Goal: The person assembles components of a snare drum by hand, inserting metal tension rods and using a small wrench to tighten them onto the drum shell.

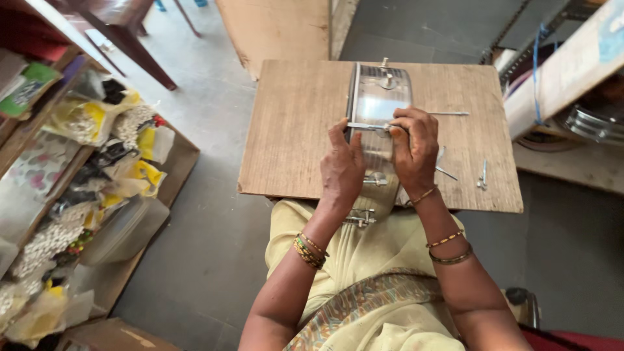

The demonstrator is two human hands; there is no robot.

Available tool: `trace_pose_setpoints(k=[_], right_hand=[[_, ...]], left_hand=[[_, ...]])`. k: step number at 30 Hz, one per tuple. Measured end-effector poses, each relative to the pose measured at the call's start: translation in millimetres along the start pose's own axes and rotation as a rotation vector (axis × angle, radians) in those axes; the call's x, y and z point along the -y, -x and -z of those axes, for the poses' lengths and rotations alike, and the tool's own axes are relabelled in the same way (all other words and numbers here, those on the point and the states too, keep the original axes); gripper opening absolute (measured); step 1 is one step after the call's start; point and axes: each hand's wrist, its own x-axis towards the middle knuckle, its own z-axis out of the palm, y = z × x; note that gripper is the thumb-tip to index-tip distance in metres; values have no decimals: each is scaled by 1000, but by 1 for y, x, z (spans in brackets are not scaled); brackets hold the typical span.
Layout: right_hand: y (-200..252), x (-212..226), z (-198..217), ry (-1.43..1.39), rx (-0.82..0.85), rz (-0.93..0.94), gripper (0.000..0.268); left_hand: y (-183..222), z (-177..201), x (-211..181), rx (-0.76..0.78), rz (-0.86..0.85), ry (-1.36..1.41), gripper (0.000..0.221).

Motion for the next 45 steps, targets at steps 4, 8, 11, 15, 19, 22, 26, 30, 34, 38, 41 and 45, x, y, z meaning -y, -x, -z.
trace_pose_setpoints(k=[4,8,11,15,19,22,26,30,34,38,41,45], right_hand=[[2,3,1,-81,-16,12,9],[3,7,6,-106,17,5,13],[2,6,6,-24,28,-12,7],[3,9,6,-106,17,9,20],[3,8,6,-64,36,8,16],[2,7,5,-36,36,-24,15],[1,10,6,-70,17,21,18],[2,8,5,-100,34,-48,15],[2,9,6,-88,20,-46,14],[1,11,7,-102,29,-22,16],[1,11,7,-100,28,-52,16],[0,10,4,-48,4,-65,17]], left_hand=[[3,5,-2,-6,-30,16,40],[6,8,-3,-58,-158,85,39],[6,9,-3,-41,-158,93,39],[8,11,-5,-20,-96,70,41],[7,10,-6,-45,-120,34,39],[8,10,-5,-53,-153,33,40],[7,11,-6,-37,-108,25,41],[9,9,-3,-64,-163,35,40],[9,9,-1,-88,-215,50,40],[8,9,-3,-76,-160,13,40],[9,11,-4,-59,-162,10,40],[8,10,-6,-30,-120,8,40]])
